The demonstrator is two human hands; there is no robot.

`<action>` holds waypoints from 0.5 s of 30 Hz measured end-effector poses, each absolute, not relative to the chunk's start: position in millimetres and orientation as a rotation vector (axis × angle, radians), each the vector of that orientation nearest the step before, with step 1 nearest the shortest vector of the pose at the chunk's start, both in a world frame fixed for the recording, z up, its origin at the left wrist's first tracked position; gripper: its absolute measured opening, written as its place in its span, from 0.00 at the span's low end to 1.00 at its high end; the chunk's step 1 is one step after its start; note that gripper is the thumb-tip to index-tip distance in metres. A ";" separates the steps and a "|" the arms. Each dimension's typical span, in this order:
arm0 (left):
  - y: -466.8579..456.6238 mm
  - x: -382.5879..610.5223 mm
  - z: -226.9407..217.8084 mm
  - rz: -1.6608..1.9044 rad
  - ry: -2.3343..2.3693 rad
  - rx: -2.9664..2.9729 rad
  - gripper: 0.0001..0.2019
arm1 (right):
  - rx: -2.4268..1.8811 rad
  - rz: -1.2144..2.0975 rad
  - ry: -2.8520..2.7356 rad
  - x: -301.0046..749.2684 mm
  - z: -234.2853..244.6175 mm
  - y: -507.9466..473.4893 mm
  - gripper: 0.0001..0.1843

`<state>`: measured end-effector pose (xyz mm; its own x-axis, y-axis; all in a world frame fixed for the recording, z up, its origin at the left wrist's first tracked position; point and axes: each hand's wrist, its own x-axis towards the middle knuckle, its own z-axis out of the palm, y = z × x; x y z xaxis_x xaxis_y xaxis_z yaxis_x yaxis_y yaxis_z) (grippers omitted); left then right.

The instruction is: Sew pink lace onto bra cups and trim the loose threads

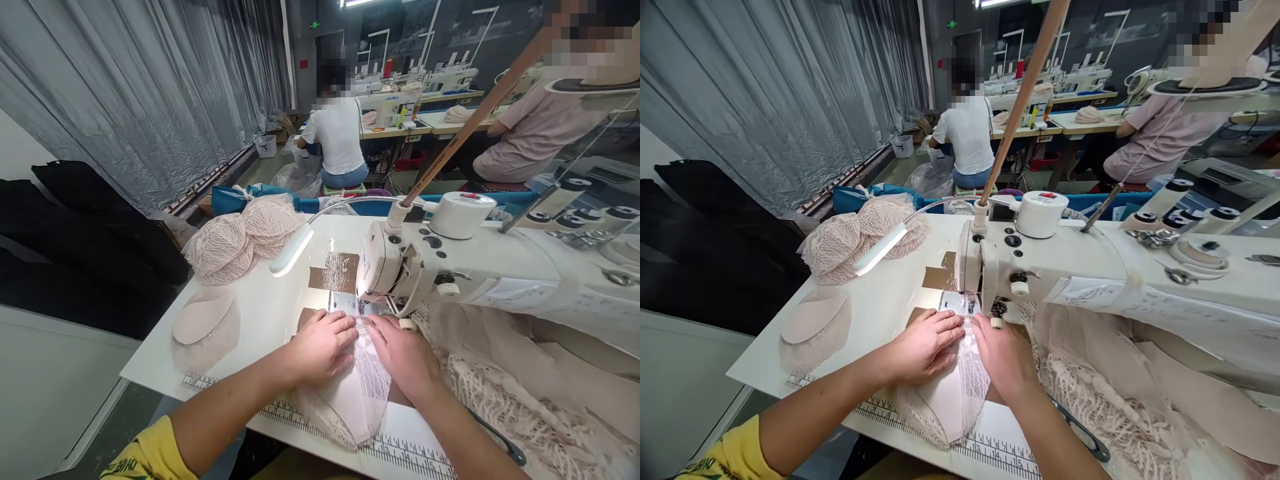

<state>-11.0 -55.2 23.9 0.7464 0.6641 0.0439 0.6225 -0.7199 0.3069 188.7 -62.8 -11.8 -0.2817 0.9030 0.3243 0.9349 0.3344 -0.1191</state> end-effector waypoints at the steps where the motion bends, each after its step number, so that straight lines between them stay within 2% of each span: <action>1: -55.4 -11.6 24.0 0.222 1.002 2.668 0.22 | -1.662 -0.137 -2.275 186.4 -11.4 -60.9 0.15; 7: -55.9 -15.4 23.6 0.202 0.988 2.630 0.23 | -1.819 -0.176 -2.278 183.4 -7.6 -58.2 0.13; 12: -53.4 -19.9 21.4 0.215 0.958 2.627 0.23 | -1.927 -0.183 -2.171 199.1 9.0 -66.7 0.15; 15: -49.5 -23.6 21.3 0.228 0.925 2.649 0.24 | -1.845 -0.084 -2.213 214.9 23.0 -91.6 0.19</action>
